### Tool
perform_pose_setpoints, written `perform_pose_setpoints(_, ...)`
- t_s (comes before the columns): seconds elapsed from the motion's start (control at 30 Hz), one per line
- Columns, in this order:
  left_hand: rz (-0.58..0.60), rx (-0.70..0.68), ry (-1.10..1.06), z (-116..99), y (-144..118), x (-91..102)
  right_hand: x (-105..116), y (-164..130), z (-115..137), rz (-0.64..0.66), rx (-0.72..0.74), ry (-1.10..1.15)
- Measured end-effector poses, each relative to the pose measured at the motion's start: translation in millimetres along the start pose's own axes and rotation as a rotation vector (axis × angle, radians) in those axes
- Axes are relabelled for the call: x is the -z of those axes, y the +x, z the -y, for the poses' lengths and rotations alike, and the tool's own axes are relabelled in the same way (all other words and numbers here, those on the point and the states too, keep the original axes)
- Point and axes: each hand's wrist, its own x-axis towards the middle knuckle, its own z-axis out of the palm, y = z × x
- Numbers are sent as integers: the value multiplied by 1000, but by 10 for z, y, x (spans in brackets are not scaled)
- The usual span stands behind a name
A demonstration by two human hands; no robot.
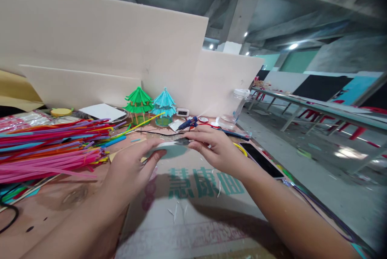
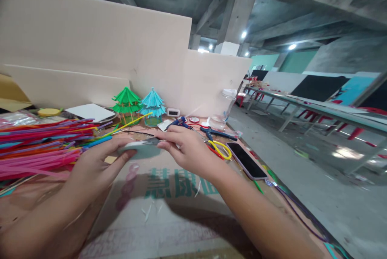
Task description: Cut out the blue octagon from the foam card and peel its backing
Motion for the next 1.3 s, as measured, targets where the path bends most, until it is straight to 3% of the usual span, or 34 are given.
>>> perform_pose_setpoints(0.3,6,-49,12,19,-5,-18,14,10,30,88,-33,-22)
perform_pose_setpoints(0.73,14,-30,5,4,9,0,-33,1,-8,-19,-5,-7)
perform_pose_setpoints(1.3,-8,-136,115,18,8,-6,-73,4,50,58,-31,-2)
